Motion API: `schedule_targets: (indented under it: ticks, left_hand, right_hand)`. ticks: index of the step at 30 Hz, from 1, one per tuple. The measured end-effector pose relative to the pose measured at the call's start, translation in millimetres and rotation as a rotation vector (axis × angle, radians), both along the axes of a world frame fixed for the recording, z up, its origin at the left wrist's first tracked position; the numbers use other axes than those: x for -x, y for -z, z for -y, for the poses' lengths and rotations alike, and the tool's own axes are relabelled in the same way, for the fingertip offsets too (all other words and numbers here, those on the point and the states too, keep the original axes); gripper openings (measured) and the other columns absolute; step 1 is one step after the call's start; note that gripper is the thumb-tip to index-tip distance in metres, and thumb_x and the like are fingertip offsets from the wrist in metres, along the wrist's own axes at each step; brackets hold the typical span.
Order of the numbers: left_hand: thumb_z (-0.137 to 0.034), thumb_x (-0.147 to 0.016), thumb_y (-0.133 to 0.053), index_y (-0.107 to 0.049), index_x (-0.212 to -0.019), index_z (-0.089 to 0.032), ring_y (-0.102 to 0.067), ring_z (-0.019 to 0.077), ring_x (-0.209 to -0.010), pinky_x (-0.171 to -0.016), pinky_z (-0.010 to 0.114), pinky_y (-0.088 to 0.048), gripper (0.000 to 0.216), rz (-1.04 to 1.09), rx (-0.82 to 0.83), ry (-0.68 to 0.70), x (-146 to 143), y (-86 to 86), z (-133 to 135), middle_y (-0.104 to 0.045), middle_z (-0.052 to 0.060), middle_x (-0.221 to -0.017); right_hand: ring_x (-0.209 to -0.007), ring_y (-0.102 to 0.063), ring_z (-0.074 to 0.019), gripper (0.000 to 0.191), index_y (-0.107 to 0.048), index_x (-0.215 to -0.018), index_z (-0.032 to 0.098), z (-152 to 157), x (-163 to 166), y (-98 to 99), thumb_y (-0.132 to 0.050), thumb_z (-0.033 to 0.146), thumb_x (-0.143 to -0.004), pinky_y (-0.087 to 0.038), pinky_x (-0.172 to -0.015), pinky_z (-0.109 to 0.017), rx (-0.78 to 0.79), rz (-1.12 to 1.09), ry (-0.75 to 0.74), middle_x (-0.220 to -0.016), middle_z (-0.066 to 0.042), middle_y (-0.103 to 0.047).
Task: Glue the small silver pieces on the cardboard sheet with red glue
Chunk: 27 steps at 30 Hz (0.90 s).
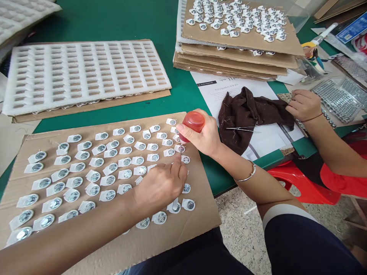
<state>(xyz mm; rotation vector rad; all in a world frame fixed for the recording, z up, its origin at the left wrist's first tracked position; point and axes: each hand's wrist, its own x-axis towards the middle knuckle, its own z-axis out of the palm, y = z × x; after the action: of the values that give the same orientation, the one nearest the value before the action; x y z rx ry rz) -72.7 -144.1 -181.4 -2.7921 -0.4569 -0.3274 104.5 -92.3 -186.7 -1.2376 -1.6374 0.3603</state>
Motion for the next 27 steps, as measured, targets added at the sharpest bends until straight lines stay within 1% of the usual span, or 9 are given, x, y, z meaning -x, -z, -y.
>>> schedule_targets:
  ticks: [5,12,15,17,20,22,25,27]
  left_hand:
    - [0.009,-0.076,-0.034,-0.053,-0.082,-0.004,-0.065,0.0207,-0.065,-0.049,0.029,-0.053,0.025,0.020,0.010,0.007,0.7,1.3,-0.7,-0.064,0.027,-0.098]
    - [0.011,-0.075,-0.033,-0.053,-0.085,-0.003,-0.066,0.0216,-0.071,-0.057,0.033,-0.056,0.026,0.017,0.052,0.017,2.4,2.2,-1.0,-0.063,0.026,-0.099]
    - [0.011,-0.077,-0.034,-0.054,-0.085,-0.003,-0.066,0.0199,-0.071,-0.061,0.032,-0.057,0.026,0.031,0.074,0.010,2.2,1.7,-1.4,-0.065,0.023,-0.095]
    - [0.011,-0.076,-0.035,-0.054,-0.086,-0.003,-0.064,0.0177,-0.065,-0.062,0.032,-0.056,0.026,0.028,0.078,0.002,2.2,0.9,-1.8,-0.066,0.021,-0.093]
    - [0.010,-0.076,-0.037,-0.055,-0.087,-0.002,-0.060,0.0151,-0.057,-0.059,0.031,-0.055,0.024,0.012,0.084,-0.008,3.2,-1.0,-2.8,-0.066,0.021,-0.090]
    - [0.007,-0.077,-0.037,-0.055,-0.088,-0.002,-0.061,0.0154,-0.058,-0.056,0.029,-0.054,0.024,0.005,0.111,-0.017,4.5,-3.0,-4.1,-0.066,0.020,-0.089]
    - [0.005,-0.077,-0.036,-0.055,-0.091,-0.003,-0.063,0.0170,-0.064,-0.050,0.026,-0.051,0.026,-0.012,0.198,-0.048,6.7,-6.8,-6.7,-0.065,0.018,-0.091]
    - [0.003,-0.077,-0.035,-0.055,-0.092,-0.005,-0.062,0.0162,-0.063,-0.049,0.025,-0.049,0.027,-0.020,0.285,-0.077,7.7,-9.9,-8.6,-0.065,0.014,-0.088]
  right_hand:
    - [-0.062,-0.057,-0.0150,0.035,-0.053,-0.075,0.022,0.7,-1.5,-0.8,-0.063,0.055,-0.072,-0.052,-0.062,-0.032,0.011,0.019,-0.001,-0.066,0.001,-0.058]
    - [-0.057,-0.053,-0.0134,0.035,-0.050,-0.072,0.023,1.1,-3.0,-1.7,-0.065,0.054,-0.072,-0.049,-0.057,-0.030,-0.012,0.043,-0.003,-0.064,0.002,-0.056]
    - [-0.056,-0.052,-0.0128,0.033,-0.050,-0.072,0.022,1.2,-3.4,-2.2,-0.066,0.052,-0.071,-0.048,-0.056,-0.029,-0.034,0.041,-0.012,-0.064,0.002,-0.056]
    - [-0.057,-0.052,-0.0126,0.033,-0.051,-0.072,0.022,1.5,-3.4,-2.7,-0.066,0.051,-0.072,-0.047,-0.056,-0.029,-0.041,0.047,-0.016,-0.064,0.002,-0.056]
    - [-0.058,-0.053,-0.0122,0.033,-0.052,-0.073,0.021,2.0,-3.2,-3.3,-0.066,0.051,-0.072,-0.047,-0.057,-0.028,-0.040,0.061,-0.019,-0.065,0.003,-0.057]
    - [-0.058,-0.053,-0.0118,0.033,-0.052,-0.073,0.021,2.4,-3.1,-3.8,-0.066,0.051,-0.072,-0.046,-0.057,-0.027,-0.034,0.066,-0.024,-0.065,0.003,-0.057]
    - [-0.058,-0.053,-0.0115,0.034,-0.052,-0.073,0.021,3.1,-3.2,-4.8,-0.065,0.052,-0.072,-0.046,-0.057,-0.027,-0.027,0.072,-0.031,-0.065,0.003,-0.057]
    - [-0.059,-0.053,-0.0115,0.034,-0.053,-0.074,0.020,3.6,-3.5,-5.1,-0.065,0.052,-0.072,-0.046,-0.058,-0.027,-0.033,0.073,-0.039,-0.065,0.002,-0.058]
